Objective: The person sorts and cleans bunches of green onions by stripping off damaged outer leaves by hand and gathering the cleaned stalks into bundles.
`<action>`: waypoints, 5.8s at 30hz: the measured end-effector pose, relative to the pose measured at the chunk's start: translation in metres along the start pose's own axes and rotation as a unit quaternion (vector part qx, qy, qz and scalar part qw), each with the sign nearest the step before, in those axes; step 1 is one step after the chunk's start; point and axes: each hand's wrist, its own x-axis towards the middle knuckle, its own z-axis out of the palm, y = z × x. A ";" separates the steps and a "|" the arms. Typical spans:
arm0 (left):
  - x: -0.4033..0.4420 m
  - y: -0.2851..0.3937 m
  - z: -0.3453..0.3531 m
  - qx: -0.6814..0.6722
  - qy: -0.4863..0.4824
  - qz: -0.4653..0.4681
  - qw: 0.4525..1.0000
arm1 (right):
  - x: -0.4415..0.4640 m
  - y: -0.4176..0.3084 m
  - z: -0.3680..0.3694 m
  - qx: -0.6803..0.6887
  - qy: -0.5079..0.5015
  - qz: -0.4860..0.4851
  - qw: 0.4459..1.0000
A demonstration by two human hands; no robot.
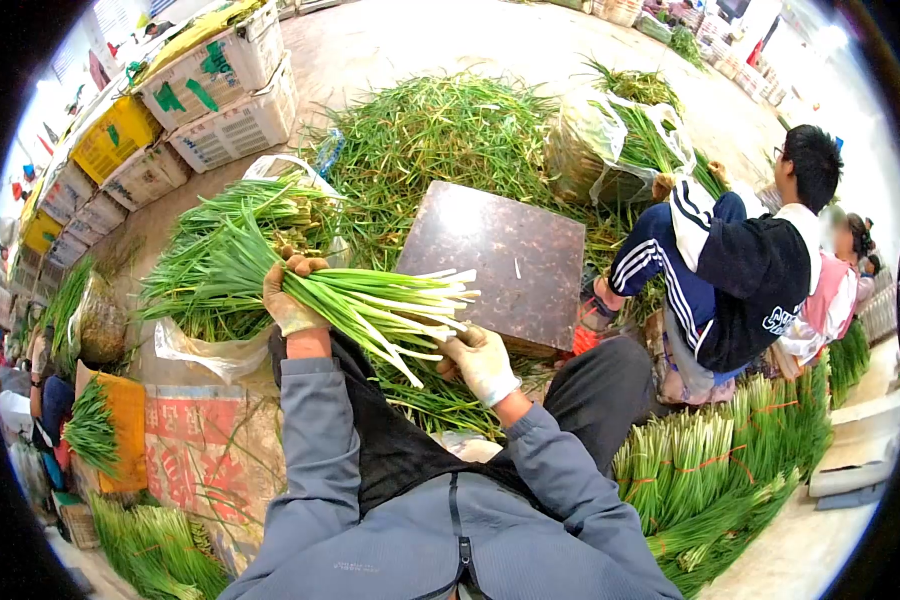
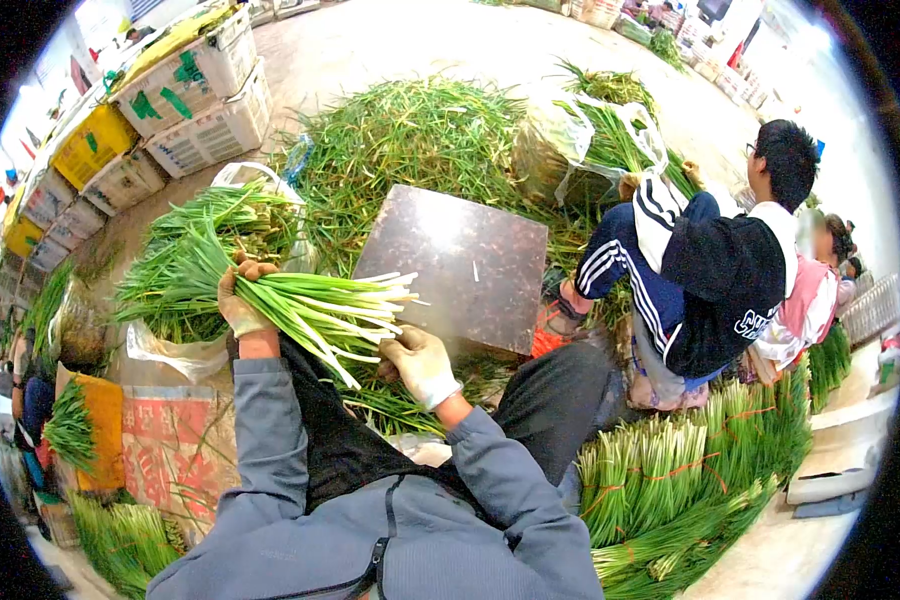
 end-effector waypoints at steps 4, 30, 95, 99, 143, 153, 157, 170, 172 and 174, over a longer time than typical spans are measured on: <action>0.008 0.015 -0.009 -0.013 -0.010 0.008 1.000 | -0.010 0.001 -0.035 0.042 0.071 0.021 0.996; -0.009 -0.155 0.108 0.397 0.062 -0.231 0.886 | 0.048 -0.037 -0.033 -0.128 -0.094 -0.191 0.969; -0.146 -0.183 -0.123 0.381 0.071 -0.565 0.729 | 0.206 -0.080 -0.245 -0.295 0.263 -0.159 0.905; -0.148 -0.185 -0.122 0.397 0.081 -0.554 0.727 | 0.184 -0.142 -0.225 -0.128 0.241 -0.144 0.951; -0.169 -0.252 -0.236 0.592 -0.091 -0.284 0.748 | 0.017 -0.158 0.033 -0.443 -0.528 0.008 0.724; -0.138 -0.185 -0.111 0.797 -0.031 -0.333 0.503 | 0.207 -0.118 -0.056 -0.689 -0.058 -0.200 0.694; -0.139 -0.186 -0.107 0.802 -0.017 -0.344 0.488 | 0.198 -0.061 -0.049 -0.757 -0.070 -0.005 0.650; -0.140 -0.183 -0.108 0.809 -0.029 -0.346 0.475 | 0.202 -0.163 -0.085 -0.234 0.056 -0.128 0.962; -0.140 -0.185 -0.112 0.807 -0.027 -0.346 0.478 | 0.158 -0.194 -0.036 -0.290 -0.021 -0.116 0.950; -0.141 -0.185 -0.115 0.802 -0.030 -0.346 0.486 | 0.109 -0.215 0.014 -0.413 -0.147 -0.077 0.895</action>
